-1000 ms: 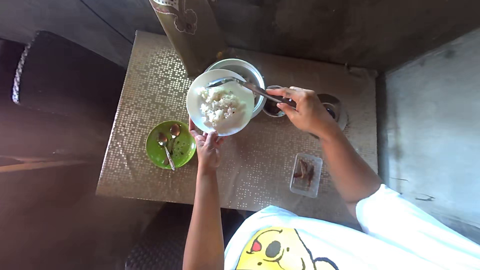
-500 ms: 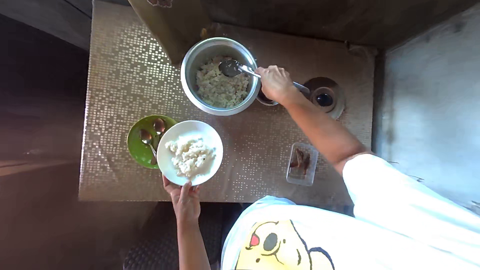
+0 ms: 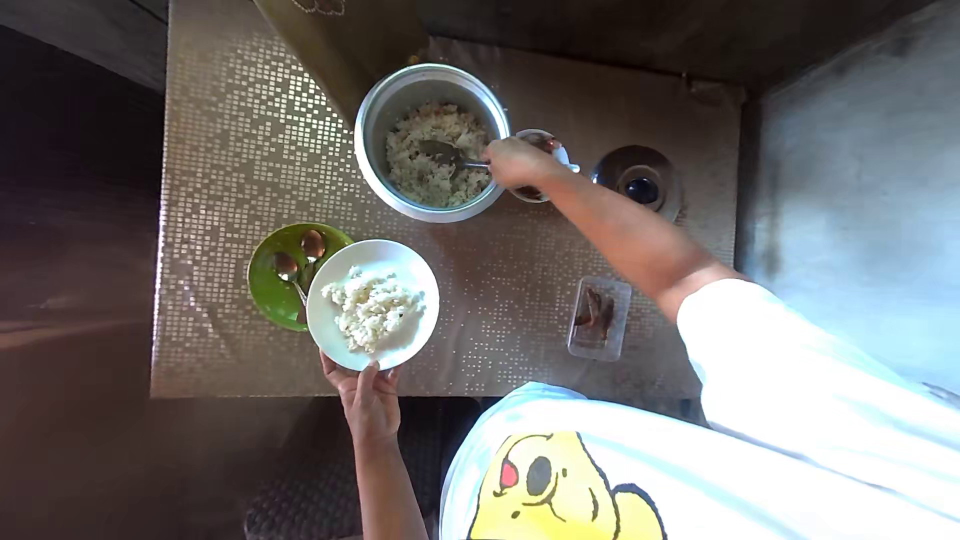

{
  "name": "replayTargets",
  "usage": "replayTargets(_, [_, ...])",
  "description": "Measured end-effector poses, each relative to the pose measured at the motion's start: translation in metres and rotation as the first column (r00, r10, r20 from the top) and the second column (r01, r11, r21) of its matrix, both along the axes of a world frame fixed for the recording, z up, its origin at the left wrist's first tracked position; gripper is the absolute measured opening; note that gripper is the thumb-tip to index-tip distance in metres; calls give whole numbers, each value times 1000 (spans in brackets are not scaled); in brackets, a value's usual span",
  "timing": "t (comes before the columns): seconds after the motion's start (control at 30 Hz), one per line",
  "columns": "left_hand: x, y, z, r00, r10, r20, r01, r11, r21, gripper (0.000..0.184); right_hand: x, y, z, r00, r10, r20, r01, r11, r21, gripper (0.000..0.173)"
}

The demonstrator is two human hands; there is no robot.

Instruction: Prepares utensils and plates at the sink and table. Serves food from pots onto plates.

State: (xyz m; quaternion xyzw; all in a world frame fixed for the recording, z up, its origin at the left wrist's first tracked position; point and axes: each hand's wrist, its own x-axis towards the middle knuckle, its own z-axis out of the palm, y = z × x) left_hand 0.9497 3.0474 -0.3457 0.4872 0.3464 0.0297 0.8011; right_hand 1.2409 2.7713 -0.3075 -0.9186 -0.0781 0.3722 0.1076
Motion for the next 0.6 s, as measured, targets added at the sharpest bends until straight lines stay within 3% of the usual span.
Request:
replayTargets(0.17, [11, -2, 8, 999, -19, 36, 19, 1000, -8, 85, 15, -41, 3, 995, -86, -59, 95, 977, 192, 34])
replayTargets(0.3, [42, -11, 14, 997, -54, 57, 53, 999, 9, 82, 3, -56, 45, 985, -172, -27, 173, 948, 266, 36])
replayTargets(0.47, [103, -36, 26, 994, -67, 86, 64, 997, 34, 78, -31, -50, 93, 981, -130, 143, 60, 909, 412, 35])
replayTargets(0.6, [134, -53, 38, 984, -50, 174, 58, 997, -46, 76, -64, -30, 106, 959, -83, 271, -39, 908, 417, 36])
